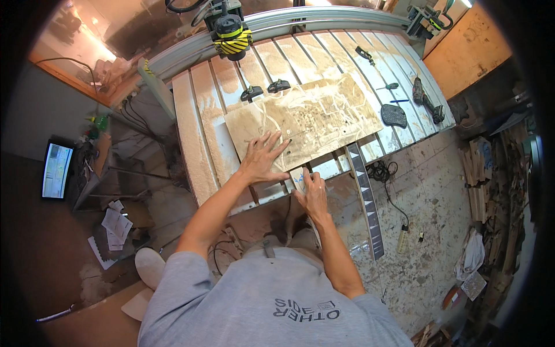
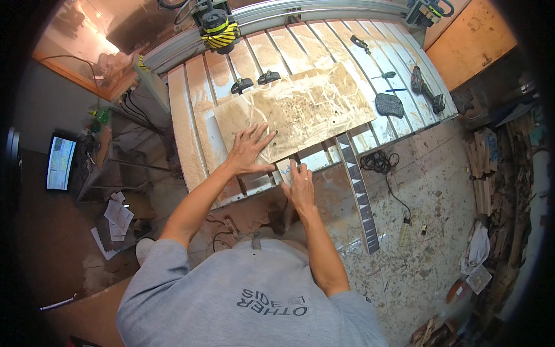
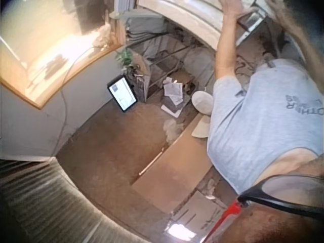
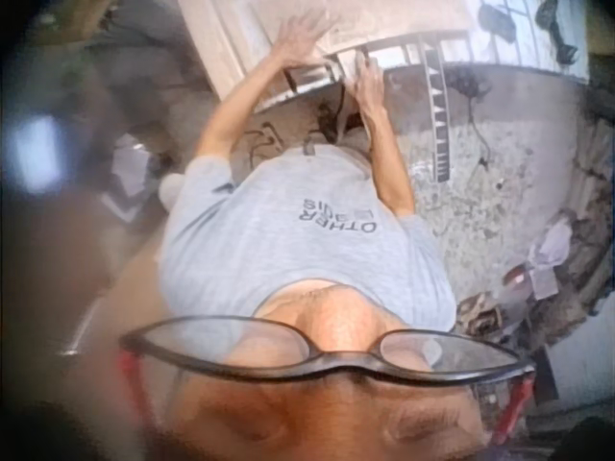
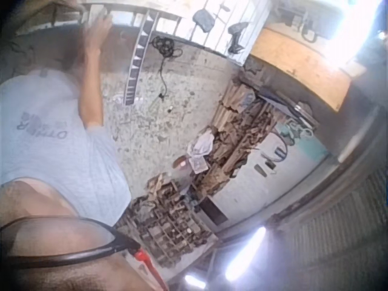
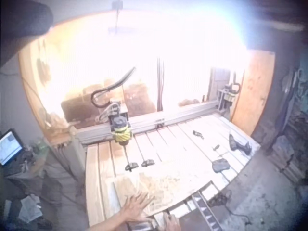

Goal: The person prepares a guitar neck component on a CNC machine by drilling holes into a wooden template with a power drill and positioning the neck piece.

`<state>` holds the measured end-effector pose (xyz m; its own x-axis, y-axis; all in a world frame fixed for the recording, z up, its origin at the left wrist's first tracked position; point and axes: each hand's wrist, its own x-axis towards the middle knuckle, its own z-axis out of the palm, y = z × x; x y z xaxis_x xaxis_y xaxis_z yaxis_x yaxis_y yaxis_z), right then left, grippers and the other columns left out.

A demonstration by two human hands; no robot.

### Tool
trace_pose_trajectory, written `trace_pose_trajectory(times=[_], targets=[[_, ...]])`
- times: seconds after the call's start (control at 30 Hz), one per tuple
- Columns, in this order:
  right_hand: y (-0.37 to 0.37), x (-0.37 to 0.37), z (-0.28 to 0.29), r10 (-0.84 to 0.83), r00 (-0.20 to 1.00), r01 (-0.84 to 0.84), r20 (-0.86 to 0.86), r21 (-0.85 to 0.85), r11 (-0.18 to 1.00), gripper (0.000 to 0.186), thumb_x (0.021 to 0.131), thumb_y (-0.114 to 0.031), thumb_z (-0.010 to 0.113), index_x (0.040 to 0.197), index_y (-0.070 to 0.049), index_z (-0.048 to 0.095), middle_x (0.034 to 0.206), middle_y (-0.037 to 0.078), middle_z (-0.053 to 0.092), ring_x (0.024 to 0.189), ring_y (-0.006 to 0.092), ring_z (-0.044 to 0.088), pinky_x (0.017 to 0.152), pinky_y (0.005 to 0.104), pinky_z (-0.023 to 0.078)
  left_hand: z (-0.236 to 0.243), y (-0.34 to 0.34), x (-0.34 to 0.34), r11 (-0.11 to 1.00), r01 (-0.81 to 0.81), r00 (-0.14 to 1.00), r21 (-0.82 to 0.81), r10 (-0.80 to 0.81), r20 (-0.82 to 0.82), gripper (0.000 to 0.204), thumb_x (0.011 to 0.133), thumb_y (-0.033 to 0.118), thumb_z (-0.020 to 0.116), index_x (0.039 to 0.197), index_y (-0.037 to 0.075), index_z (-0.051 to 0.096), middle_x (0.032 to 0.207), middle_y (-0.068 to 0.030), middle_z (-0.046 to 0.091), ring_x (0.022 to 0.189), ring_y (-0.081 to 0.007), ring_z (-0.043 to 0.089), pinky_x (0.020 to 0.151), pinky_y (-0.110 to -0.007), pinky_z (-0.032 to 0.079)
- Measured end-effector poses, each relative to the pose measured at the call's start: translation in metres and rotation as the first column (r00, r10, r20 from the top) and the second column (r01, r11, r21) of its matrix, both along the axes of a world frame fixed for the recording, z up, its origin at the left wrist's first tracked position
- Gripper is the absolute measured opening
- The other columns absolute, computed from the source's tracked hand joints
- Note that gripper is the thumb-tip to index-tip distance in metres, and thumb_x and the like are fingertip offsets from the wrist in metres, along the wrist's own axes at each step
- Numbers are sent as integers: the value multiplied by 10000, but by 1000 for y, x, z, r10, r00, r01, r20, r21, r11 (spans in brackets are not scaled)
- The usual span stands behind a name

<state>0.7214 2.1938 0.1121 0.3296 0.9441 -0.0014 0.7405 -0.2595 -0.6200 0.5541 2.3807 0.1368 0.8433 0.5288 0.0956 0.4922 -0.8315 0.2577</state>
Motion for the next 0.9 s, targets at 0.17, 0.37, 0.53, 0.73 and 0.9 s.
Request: trace_pose_trajectory(times=[0.17, 0.37, 0.53, 0.73, 0.9], targets=[[5, -8, 0, -34, 999, 34, 11, -4, 999, 821, 781, -165, 882, 1496, -3, 513, 1216, 234, 560, 1107, 439, 570, 952, 505, 513, 10, -6, -2, 999, 32, 990, 30, -27, -140, 1213, 638, 451, 879, 1671, 166, 312, 1740, -140, 257, 1563, -441, 262, 1248, -600, 231], [8, -9, 3, -60, 998, 60, 12, 7, 998, 769, 789, -163, 876, 1461, 12, 547, 1168, 220, 559, 1058, 422, 578, 914, 499, 514, 8, -17, 2, 998, 51, 992, -26, -54, -118, 1157, 609, 190, 816, 1647, 71, 319, 1734, -139, 266, 1594, -419, 219, 1307, -579, 206], [8, -11, 1, -72, 997, 72, 37, 6, 997, 742, 801, -190, 869, 1446, 15, 565, 1163, 216, 558, 1048, 412, 576, 899, 497, 520, 7, -20, 2, 997, 67, 993, 24, -64, -96, 1065, 635, 163, 769, 1615, 29, 372, 1716, -151, 308, 1597, -398, 234, 1314, -536, 210], [10, -13, 4, -89, 994, 89, 64, -2, 996, 702, 825, -244, 847, 1429, 2, 589, 1151, 207, 565, 1051, 403, 582, 889, 491, 526, 15, -23, 2, 996, 58, 998, -70, -57, 19, 915, 717, 173, 689, 1578, 2, 433, 1695, -151, 359, 1581, -368, 284, 1301, -532, 250], [10, -12, 3, -101, 994, 100, 44, 10, 995, 706, 839, -285, 841, 1441, -15, 588, 1125, 230, 577, 1038, 428, 581, 911, 502, 507, 2, 7, -1, 978, 90, 959, -189, -34, 280, 580, 835, 89, 576, 1405, 62, 674, 1515, -79, 618, 1411, -352, 522, 1183, -455, 425]])
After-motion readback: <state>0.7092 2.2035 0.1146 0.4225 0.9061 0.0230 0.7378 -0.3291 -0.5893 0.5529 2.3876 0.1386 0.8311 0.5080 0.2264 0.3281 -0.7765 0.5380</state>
